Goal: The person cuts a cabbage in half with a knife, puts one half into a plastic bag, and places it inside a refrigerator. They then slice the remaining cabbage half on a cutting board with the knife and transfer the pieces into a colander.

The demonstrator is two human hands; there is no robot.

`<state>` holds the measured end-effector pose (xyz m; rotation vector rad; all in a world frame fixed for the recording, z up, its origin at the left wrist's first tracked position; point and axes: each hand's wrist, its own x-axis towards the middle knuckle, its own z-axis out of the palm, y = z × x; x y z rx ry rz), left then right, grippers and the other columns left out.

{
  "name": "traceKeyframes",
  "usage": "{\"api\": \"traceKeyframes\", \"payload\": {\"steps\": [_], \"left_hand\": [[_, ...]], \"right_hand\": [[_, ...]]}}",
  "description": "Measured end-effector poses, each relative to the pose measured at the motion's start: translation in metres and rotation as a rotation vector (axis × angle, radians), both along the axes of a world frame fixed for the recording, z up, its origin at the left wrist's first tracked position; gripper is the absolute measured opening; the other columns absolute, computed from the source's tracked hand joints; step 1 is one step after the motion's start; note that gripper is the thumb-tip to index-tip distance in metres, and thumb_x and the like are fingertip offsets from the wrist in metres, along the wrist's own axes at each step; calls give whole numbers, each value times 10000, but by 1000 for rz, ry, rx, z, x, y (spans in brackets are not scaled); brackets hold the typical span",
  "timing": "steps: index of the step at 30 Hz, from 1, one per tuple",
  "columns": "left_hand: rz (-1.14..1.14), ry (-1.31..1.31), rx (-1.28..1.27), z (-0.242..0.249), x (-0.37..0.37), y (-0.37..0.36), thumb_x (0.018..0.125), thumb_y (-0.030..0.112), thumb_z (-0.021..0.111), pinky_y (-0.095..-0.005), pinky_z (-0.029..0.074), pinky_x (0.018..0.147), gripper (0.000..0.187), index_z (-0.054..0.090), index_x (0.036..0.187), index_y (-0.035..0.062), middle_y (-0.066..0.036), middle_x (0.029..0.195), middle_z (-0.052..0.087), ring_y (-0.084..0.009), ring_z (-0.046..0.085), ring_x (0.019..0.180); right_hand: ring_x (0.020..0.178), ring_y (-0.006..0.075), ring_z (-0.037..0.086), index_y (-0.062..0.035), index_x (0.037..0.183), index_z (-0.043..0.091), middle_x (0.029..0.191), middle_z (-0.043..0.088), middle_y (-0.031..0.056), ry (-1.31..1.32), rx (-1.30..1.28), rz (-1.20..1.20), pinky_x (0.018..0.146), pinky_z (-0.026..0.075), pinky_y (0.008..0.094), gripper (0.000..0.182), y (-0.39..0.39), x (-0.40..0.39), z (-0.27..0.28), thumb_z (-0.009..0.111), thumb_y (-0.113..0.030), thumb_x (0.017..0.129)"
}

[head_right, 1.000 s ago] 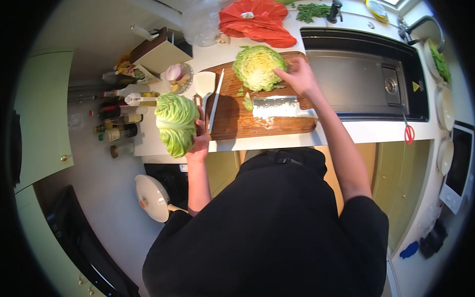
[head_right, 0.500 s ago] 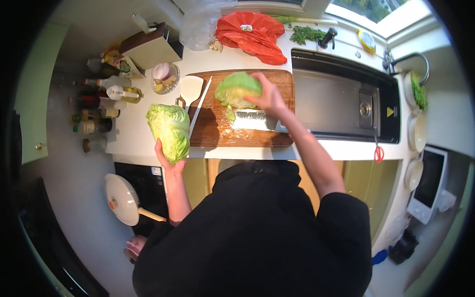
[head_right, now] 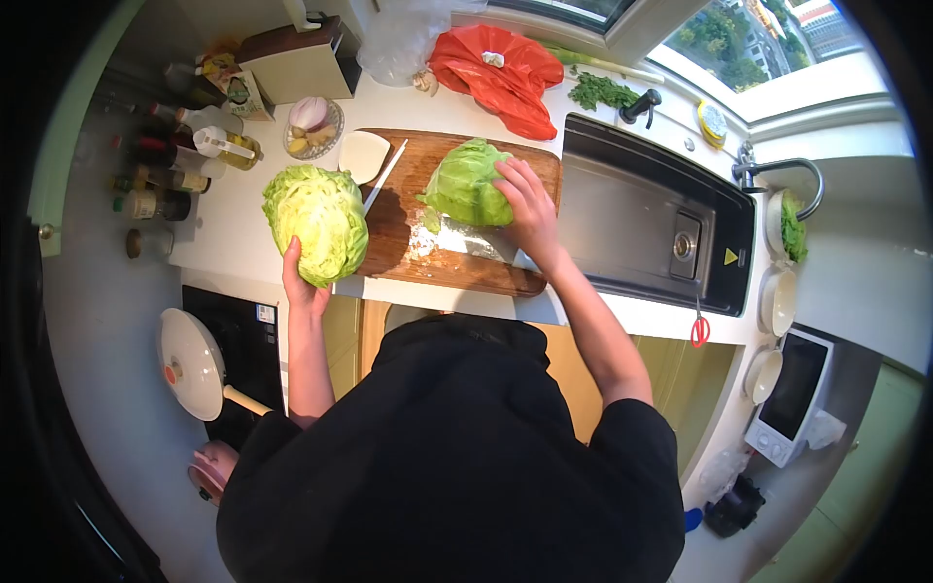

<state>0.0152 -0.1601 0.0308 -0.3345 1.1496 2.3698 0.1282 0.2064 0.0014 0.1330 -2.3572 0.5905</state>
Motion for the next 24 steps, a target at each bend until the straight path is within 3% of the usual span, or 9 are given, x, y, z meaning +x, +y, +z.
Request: {"api": "traceKeyframes", "payload": {"steps": [4, 7, 15, 18, 21, 22, 24], "left_hand": [[-9, -40, 121, -5, -1, -9, 985, 384, 662, -489, 468, 1156, 728, 378, 1558, 35, -172, 1516, 536, -321, 555, 1376], [-9, -24, 95, -11, 0, -15, 983, 387, 664, -489, 480, 1143, 702, 410, 1546, 54, -150, 1497, 561, -317, 574, 1352], [-118, 136, -35, -18, 4, -20, 936, 334, 763, -495, 458, 1167, 797, 375, 1564, 33, -184, 1521, 529, -330, 537, 1391], [-76, 200, -102, -18, 3, -12, 915, 211, 777, -451, 471, 1143, 789, 367, 1561, 17, -177, 1505, 532, -311, 552, 1362], [-64, 283, -141, -9, 1, -1, 903, 153, 779, -416, 466, 1130, 786, 366, 1555, 6, -171, 1481, 543, -287, 557, 1341], [-78, 310, -144, -3, -2, 4, 899, 144, 780, -406, 464, 1127, 787, 365, 1553, 4, -171, 1470, 549, -278, 558, 1335], [-112, 446, -299, 13, -10, 15, 894, 141, 784, -399, 481, 1105, 800, 353, 1553, -2, -182, 1452, 556, -270, 569, 1316]], "right_hand": [[1378, 332, 515, -93, 1326, 621, 1425, 592, 118, -151, 310, 61, 1196, 392, 548, 445, 8, -12, -10, 575, -69, 884], [1354, 327, 508, -97, 1333, 620, 1412, 567, 109, -186, 390, 65, 1198, 371, 556, 470, 7, -9, -33, 598, -70, 864], [1362, 328, 479, -90, 1372, 606, 1399, 515, 171, -271, 386, -54, 1192, 337, 554, 535, -38, -2, -21, 626, -59, 838], [1401, 353, 457, -101, 1419, 576, 1470, 485, 187, -262, 301, -61, 1186, 340, 542, 583, -42, -5, -36, 608, -27, 843], [1443, 360, 416, -126, 1457, 558, 1553, 426, 182, -291, 172, -118, 1181, 349, 527, 706, -43, -11, -15, 602, 37, 772], [1472, 367, 389, -172, 1508, 519, 1594, 401, 179, -324, 126, -106, 1183, 351, 510, 807, -41, -12, -6, 623, 41, 737], [1437, 391, 430, -188, 1518, 509, 1564, 436, 196, -446, 147, -98, 1156, 384, 510, 810, -35, -16, 15, 695, -16, 748]]}}
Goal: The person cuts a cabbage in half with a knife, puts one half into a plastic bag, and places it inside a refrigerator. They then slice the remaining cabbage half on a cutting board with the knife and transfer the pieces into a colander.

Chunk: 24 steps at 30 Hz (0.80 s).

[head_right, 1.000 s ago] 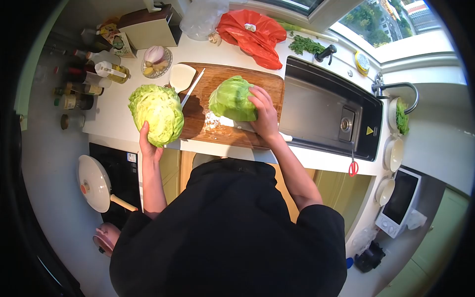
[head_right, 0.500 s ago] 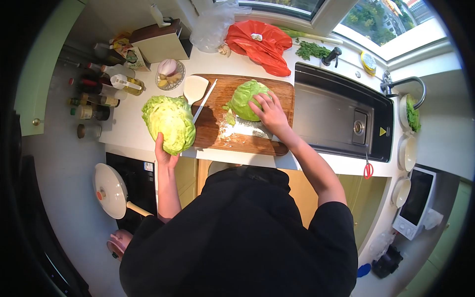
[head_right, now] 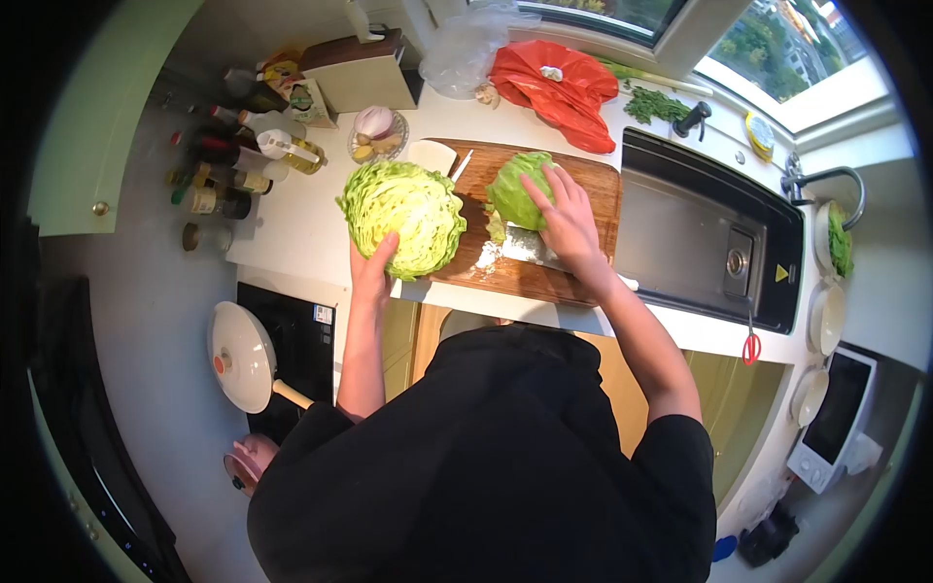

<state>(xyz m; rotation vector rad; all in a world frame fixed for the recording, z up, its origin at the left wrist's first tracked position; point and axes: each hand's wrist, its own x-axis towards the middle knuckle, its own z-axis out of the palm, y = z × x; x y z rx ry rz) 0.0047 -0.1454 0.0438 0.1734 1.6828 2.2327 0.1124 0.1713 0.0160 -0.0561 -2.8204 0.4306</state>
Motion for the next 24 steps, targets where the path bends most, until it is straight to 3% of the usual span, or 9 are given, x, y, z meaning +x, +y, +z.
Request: {"api": "traceKeyframes", "payload": {"steps": [2, 4, 8, 12, 14, 15, 17, 21, 24], "left_hand": [[-74, 40, -173, 26, -13, 15, 893, 130, 790, -383, 516, 1057, 809, 341, 1550, -17, -200, 1419, 571, -256, 597, 1269], [-200, -150, -65, 31, -34, 27, 912, 133, 772, -384, 554, 1019, 768, 358, 1543, -7, -197, 1409, 584, -263, 618, 1261], [-385, -368, -49, 1, -62, 55, 937, 188, 755, -395, 579, 997, 738, 370, 1544, 21, -182, 1422, 584, -255, 623, 1274], [-449, -444, -121, -11, -51, 110, 933, 238, 775, -370, 575, 979, 765, 369, 1541, 16, -177, 1425, 583, -243, 624, 1264], [-423, -348, -229, -40, -46, 115, 936, 280, 772, -369, 571, 964, 720, 439, 1516, 11, -158, 1394, 620, -242, 650, 1217], [-490, -288, -267, -52, -46, 138, 938, 301, 770, -369, 569, 957, 702, 474, 1503, 8, -149, 1378, 638, -241, 663, 1193], [-546, -52, -382, -46, -41, 140, 927, 341, 782, -355, 566, 931, 661, 555, 1444, -3, -159, 1285, 695, -240, 693, 1128], [-512, 282, -764, -47, -49, 136, 907, 349, 792, -374, 540, 940, 619, 629, 1357, -43, -195, 1194, 742, -263, 713, 1079], [-517, 449, -809, -62, -63, 126, 903, 383, 791, -405, 520, 988, 642, 628, 1360, -38, -209, 1211, 734, -315, 699, 1108]], "right_hand": [[1404, 399, 469, -198, 1524, 501, 1539, 464, 205, -39, -93, -43, 1123, 422, 498, 832, 8, -3, 6, 752, -53, 743], [1376, 391, 505, -203, 1527, 494, 1520, 486, 207, 39, -285, -103, 1084, 465, 474, 868, 27, -23, 6, 795, -72, 723], [1178, 357, 678, 3, 1439, 563, 1279, 691, 240, -47, -634, -439, 1018, 520, 406, 762, 87, -49, -1, 812, -408, 848], [1067, 238, 716, -2, 1395, 598, 1213, 728, 152, 59, -1028, -571, 928, 561, 359, 669, 132, -20, -14, 829, -349, 872], [1019, 209, 723, -17, 1350, 630, 1172, 733, 111, 190, -1276, -608, 893, 576, 349, 577, 127, 28, 4, 822, -321, 899], [977, 191, 724, -30, 1295, 645, 1139, 728, 71, 251, -1433, -790, 855, 594, 349, 482, 109, 63, 30, 806, -300, 929], [986, 202, 722, -18, 1296, 629, 1136, 729, 83, 407, -1624, -821, 847, 609, 374, 495, 98, 100, 32, 800, -311, 935], [1047, 215, 719, -12, 1355, 571, 1224, 705, 123, 614, -1711, -843, 873, 620, 399, 566, 66, 146, 50, 769, -356, 952], [1080, 238, 711, -23, 1389, 552, 1248, 701, 130, 842, -1783, -870, 936, 605, 426, 590, 33, 186, 62, 750, -376, 960]]}}
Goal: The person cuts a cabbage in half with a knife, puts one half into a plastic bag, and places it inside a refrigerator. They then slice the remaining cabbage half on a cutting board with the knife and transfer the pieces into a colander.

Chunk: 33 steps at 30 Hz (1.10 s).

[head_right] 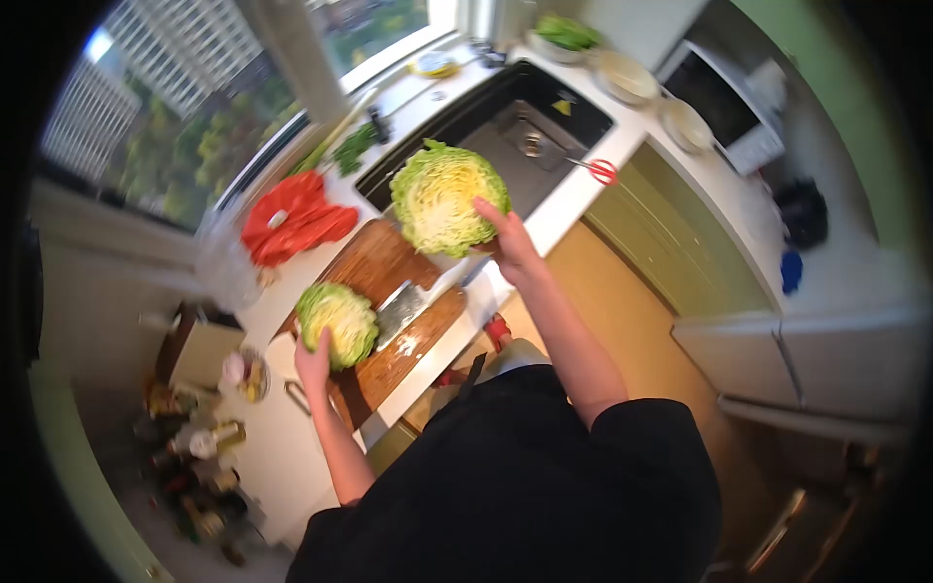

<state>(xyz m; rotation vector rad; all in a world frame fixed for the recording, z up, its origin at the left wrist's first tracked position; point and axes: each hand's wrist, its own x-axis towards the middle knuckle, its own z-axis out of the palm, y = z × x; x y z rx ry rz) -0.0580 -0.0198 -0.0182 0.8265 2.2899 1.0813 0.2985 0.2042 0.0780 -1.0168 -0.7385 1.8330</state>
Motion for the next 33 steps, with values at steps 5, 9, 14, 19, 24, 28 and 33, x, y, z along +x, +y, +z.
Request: {"api": "traceKeyframes", "payload": {"steps": [5, 9, 14, 19, 24, 28, 33], "left_hand": [[-137, 21, -45, -37, -44, -8, 921, 497, 758, -421, 506, 1024, 761, 575, 1414, -54, -238, 1335, 670, -354, 670, 1159], [53, 345, -238, 8, -34, -18, 930, 570, 716, -423, 510, 1022, 855, 518, 1445, -83, -251, 1413, 615, -362, 666, 1168], [148, 383, 268, 59, 67, 24, 1019, 337, 678, -410, 537, 951, 537, 587, 1377, -53, -209, 1252, 670, -302, 660, 1079], [-247, 264, 494, 93, 295, 109, 1053, 220, 624, -344, 524, 921, 374, 614, 1354, -2, -158, 1234, 677, -231, 641, 1077], [-608, 13, 556, 111, 497, 190, 994, 84, 665, -252, 465, 748, 349, 616, 1333, 20, -76, 1243, 659, -104, 558, 891], [-983, -80, 516, 140, 648, 235, 972, 30, 654, -221, 463, 635, 387, 598, 1355, 14, -52, 1217, 670, -44, 515, 697], [-1399, -267, 418, 152, 830, 311, 995, 107, 653, -248, 445, 530, 335, 644, 1329, 73, -4, 727, 634, -46, 520, 541]], "right_hand": [[1386, 281, 512, -114, 1538, 439, 1514, 526, 122, 433, -100, -213, 1171, 435, 473, 749, -42, 70, 1, 768, -417, 936], [1370, 288, 529, -119, 1536, 442, 1494, 550, 121, 507, -79, -367, 1147, 458, 471, 744, -55, 150, -10, 761, -428, 940], [1280, 260, 608, -115, 1513, 471, 1428, 612, 98, 439, 13, -585, 1079, 519, 431, 703, -86, 307, -26, 743, -437, 951], [1229, 228, 648, -83, 1484, 496, 1385, 646, 93, 384, 20, -843, 1013, 550, 397, 651, -133, 466, -44, 735, -399, 968], [1205, 219, 659, -85, 1454, 521, 1340, 665, 87, 331, -26, -1042, 978, 563, 381, 612, -188, 590, -46, 738, -386, 968], [911, 136, 643, -151, 1373, 565, 1197, 690, 20, 305, -8, -1149, 624, 463, 262, 554, -218, 661, -52, 749, -452, 945], [1095, 170, 641, -132, 1459, 515, 1343, 654, 43, 369, -67, -1339, 833, 509, 312, 645, -212, 709, -50, 747, -450, 948]]}}
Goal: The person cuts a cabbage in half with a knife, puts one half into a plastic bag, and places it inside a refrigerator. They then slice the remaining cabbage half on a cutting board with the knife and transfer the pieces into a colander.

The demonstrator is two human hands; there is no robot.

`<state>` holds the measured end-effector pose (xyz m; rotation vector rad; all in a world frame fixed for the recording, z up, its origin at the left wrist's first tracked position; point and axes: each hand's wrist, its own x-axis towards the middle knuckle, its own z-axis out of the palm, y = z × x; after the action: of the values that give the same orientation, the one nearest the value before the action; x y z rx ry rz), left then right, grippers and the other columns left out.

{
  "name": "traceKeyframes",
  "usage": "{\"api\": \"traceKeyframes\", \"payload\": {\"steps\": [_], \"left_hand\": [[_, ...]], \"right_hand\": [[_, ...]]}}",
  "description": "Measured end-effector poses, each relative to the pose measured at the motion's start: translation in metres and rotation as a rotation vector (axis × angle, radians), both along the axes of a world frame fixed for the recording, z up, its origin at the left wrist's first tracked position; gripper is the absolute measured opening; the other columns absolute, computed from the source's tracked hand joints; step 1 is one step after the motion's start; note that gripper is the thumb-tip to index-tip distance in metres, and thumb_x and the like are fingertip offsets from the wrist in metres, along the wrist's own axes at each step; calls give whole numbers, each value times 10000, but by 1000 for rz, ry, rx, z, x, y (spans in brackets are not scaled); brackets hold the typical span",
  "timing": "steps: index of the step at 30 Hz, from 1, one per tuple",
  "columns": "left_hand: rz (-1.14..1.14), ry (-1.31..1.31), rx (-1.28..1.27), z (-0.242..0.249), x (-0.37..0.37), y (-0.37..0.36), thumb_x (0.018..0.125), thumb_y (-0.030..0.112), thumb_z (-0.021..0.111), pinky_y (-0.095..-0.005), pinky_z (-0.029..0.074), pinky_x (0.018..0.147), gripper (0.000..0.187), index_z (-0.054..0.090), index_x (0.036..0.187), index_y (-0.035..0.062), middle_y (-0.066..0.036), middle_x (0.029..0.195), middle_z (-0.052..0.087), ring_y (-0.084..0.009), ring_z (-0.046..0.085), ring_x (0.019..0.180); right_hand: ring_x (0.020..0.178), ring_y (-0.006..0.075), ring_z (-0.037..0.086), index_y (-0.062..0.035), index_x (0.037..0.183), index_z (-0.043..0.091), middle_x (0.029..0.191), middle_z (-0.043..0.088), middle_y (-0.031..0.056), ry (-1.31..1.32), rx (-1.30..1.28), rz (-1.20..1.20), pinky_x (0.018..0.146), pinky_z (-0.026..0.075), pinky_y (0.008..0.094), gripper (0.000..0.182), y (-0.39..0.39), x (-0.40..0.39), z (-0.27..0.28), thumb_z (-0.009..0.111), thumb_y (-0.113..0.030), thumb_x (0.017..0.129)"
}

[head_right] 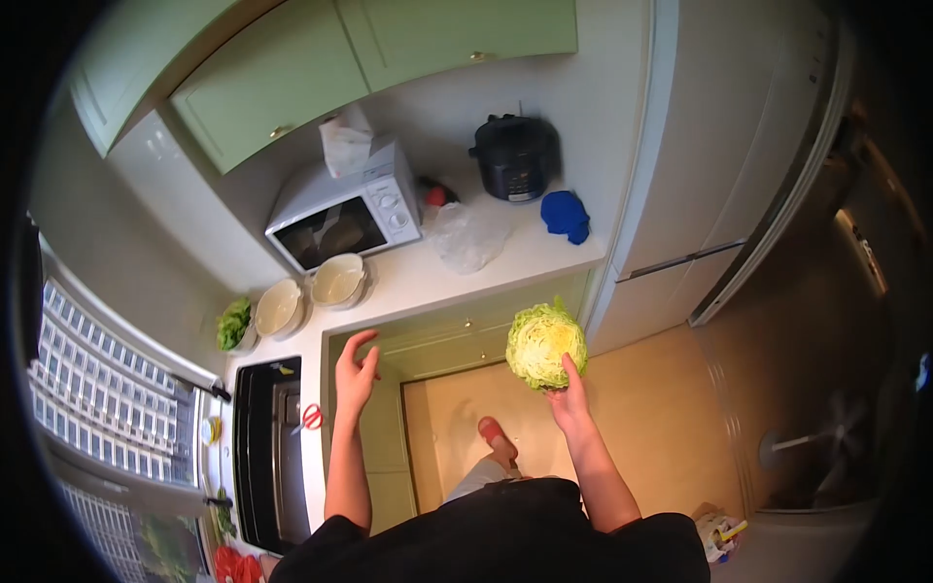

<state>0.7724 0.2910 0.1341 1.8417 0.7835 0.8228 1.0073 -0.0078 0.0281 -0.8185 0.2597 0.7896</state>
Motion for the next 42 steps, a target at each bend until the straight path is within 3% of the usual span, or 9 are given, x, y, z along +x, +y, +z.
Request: {"api": "traceKeyframes", "payload": {"steps": [4, 7, 10, 11, 16, 22, 29, 33, 42], "left_hand": [[-275, 104, 173, -10, 160, 76, 968, 160, 684, -301, 477, 508, 352, 665, 1309, 79, -105, 905, 751, -121, 596, 494], [-219, 140, 731, -103, 344, 196, 799, 371, 831, -486, 541, 976, 793, 523, 1486, 124, -198, 1458, 596, -387, 656, 1191], [-157, 638, 671, -84, 404, 208, 732, 396, 893, -462, 545, 1008, 1107, 284, 1635, 199, -145, 1555, 513, -365, 574, 1341], [-204, 794, 706, -110, 421, 235, 786, 318, 854, -466, 560, 960, 832, 484, 1525, 218, -127, 1450, 591, -354, 608, 1287], [-556, 519, 878, -93, 370, 185, 867, 82, 657, -469, 566, 853, 153, 740, 971, 157, -84, 1032, 618, -314, 656, 1046], [-405, 303, 688, -102, 296, 157, 858, -9, 679, -439, 550, 841, 186, 725, 996, 106, -117, 1090, 607, -334, 648, 1051], [60, -17, 492, -162, 263, 185, 838, -86, 624, -395, 525, 888, 228, 723, 991, 52, -117, 1098, 659, -281, 657, 1040], [392, -465, -575, -197, 262, 207, 885, -6, 711, -314, 495, 786, 125, 680, 1002, 26, -14, 961, 641, -117, 570, 893], [710, 179, -94, -213, 254, 200, 766, 310, 926, -347, 516, 785, 592, 549, 1116, 18, -125, 1050, 591, -218, 593, 905]], "right_hand": [[1275, 204, 590, -119, 1515, 470, 1450, 599, 64, -54, 76, -24, 1033, 469, 369, 691, 16, 41, -15, 740, -427, 959], [1289, 212, 591, -107, 1510, 477, 1464, 590, 63, -25, 90, -173, 1072, 455, 381, 640, 66, 83, -14, 724, -373, 983], [1303, 209, 589, -112, 1504, 476, 1453, 601, 46, -32, 125, -170, 1054, 483, 376, 621, 88, 112, -15, 711, -374, 992], [1290, 213, 597, -105, 1499, 484, 1442, 606, 53, -60, 142, -198, 1053, 482, 380, 615, 96, 120, -10, 714, -366, 991], [1268, 233, 612, -62, 1458, 527, 1378, 645, 76, -228, 140, -240, 1054, 484, 425, 572, 125, 173, 23, 710, -340, 994], [1108, 236, 695, -37, 1402, 567, 1283, 679, 121, -518, -3, 173, 893, 583, 428, 594, 246, 262, 48, 784, -337, 938], [1304, 287, 613, -68, 1461, 507, 1382, 637, 133, 70, -25, 600, 1111, 507, 498, 661, 372, 240, -64, 785, -341, 927], [1333, 305, 592, -70, 1482, 477, 1441, 603, 142, 178, 50, 665, 1098, 507, 516, 676, 396, 219, -123, 775, -329, 933], [1230, 410, 606, -52, 1418, 538, 1361, 587, 297, -1297, -950, 654, 1047, 498, 444, 683, 394, 242, -72, 796, -309, 839]]}}
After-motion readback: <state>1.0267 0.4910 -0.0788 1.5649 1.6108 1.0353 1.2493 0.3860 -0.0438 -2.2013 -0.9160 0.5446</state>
